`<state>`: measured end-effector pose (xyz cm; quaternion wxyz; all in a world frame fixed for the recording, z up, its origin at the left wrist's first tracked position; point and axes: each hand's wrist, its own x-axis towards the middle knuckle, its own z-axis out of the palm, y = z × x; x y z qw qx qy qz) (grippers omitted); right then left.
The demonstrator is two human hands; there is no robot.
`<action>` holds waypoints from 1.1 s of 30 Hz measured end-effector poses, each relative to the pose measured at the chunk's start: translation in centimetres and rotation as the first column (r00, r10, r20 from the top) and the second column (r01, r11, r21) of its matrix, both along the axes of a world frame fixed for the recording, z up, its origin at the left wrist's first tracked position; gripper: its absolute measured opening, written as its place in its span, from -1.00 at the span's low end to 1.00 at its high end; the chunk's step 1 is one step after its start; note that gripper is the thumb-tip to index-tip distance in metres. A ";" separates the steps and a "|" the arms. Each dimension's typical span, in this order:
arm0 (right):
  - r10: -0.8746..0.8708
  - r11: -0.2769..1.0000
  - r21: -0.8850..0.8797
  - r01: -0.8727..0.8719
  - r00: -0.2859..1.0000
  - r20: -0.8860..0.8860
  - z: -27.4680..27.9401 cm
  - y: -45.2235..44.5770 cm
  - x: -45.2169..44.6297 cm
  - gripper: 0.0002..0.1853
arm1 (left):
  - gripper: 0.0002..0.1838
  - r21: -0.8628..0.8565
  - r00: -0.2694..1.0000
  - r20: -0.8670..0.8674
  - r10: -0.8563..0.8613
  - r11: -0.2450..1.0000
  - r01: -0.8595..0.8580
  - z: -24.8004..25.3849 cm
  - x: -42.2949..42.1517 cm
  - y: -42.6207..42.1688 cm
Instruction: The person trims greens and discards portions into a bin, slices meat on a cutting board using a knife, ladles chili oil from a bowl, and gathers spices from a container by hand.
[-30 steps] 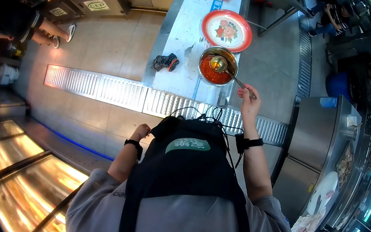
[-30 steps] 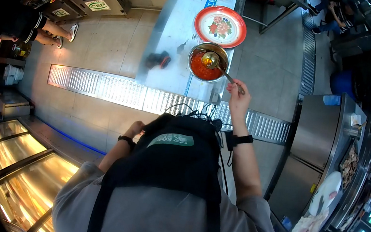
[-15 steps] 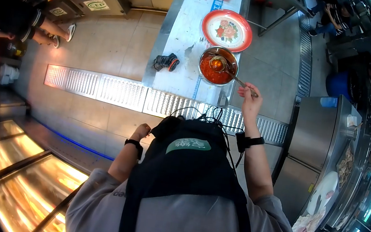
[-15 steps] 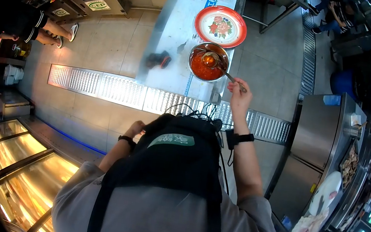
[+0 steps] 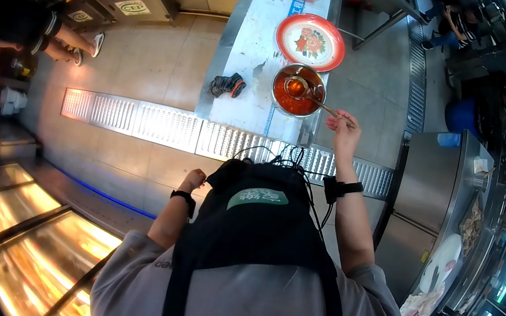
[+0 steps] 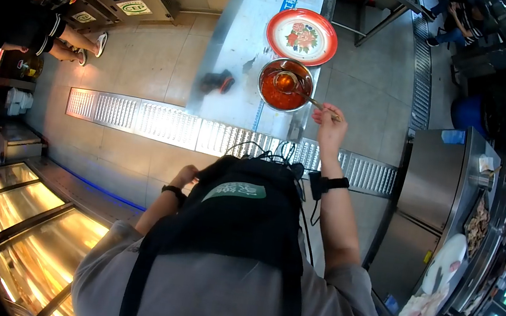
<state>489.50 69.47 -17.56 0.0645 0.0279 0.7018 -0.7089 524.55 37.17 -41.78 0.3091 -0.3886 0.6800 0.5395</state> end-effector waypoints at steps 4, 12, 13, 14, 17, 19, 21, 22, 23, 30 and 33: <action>0.002 1.000 -0.025 -0.002 1.000 0.022 -0.2 0.1 -0.3 -0.81 | -0.88 0.018 0.999 0.025 0.037 0.999 -0.038 -0.4 0.2 0.1; 0.002 1.000 -0.025 -0.002 1.000 0.029 -0.6 0.1 -0.5 -0.80 | -0.88 0.032 0.999 0.017 0.039 0.999 -0.039 -0.5 0.6 0.1; 0.003 1.000 0.001 -0.003 1.000 0.027 -0.3 0.0 -0.4 -0.80 | -0.88 0.025 0.999 0.013 0.053 0.998 -0.053 -0.2 0.7 0.2; 0.003 1.000 0.000 -0.003 1.000 0.027 -0.1 -0.1 -0.4 -0.80 | -0.88 0.017 0.998 0.008 0.067 0.998 -0.067 0.1 0.7 0.3; 0.033 0.999 0.042 -0.034 0.999 0.004 0.1 -0.2 -0.2 -0.81 | -0.88 0.009 0.997 0.028 0.071 0.997 -0.071 1.2 0.5 0.4; 0.040 0.999 0.024 -0.040 0.999 -0.004 -0.1 -0.3 -0.2 -0.81 | -0.88 0.004 0.998 0.019 0.067 0.998 -0.067 1.3 0.6 0.5; 0.049 0.998 0.037 -0.048 0.999 -0.021 -0.2 -0.3 0.0 -0.81 | -0.88 -0.002 0.998 0.010 0.062 0.998 -0.062 1.0 0.9 0.3; 0.058 0.997 0.052 -0.056 0.998 -0.038 -0.2 -0.3 0.0 -0.80 | -0.87 0.022 0.999 0.008 0.052 0.998 -0.052 0.6 0.9 0.1; 0.056 0.997 0.052 -0.054 0.998 -0.039 -0.2 -0.3 0.1 -0.80 | -0.87 0.048 0.999 0.007 0.042 0.998 -0.043 0.2 1.0 0.0; 0.017 0.990 -0.138 0.000 0.993 0.118 -1.3 0.6 0.2 -0.79 | -0.86 0.030 0.999 0.012 0.044 0.999 -0.044 0.0 0.7 -0.1; 0.012 0.991 -0.134 0.003 0.994 0.110 -0.5 0.6 0.8 -0.79 | -0.86 0.005 0.998 -0.004 0.063 0.998 -0.062 -0.2 0.7 -0.3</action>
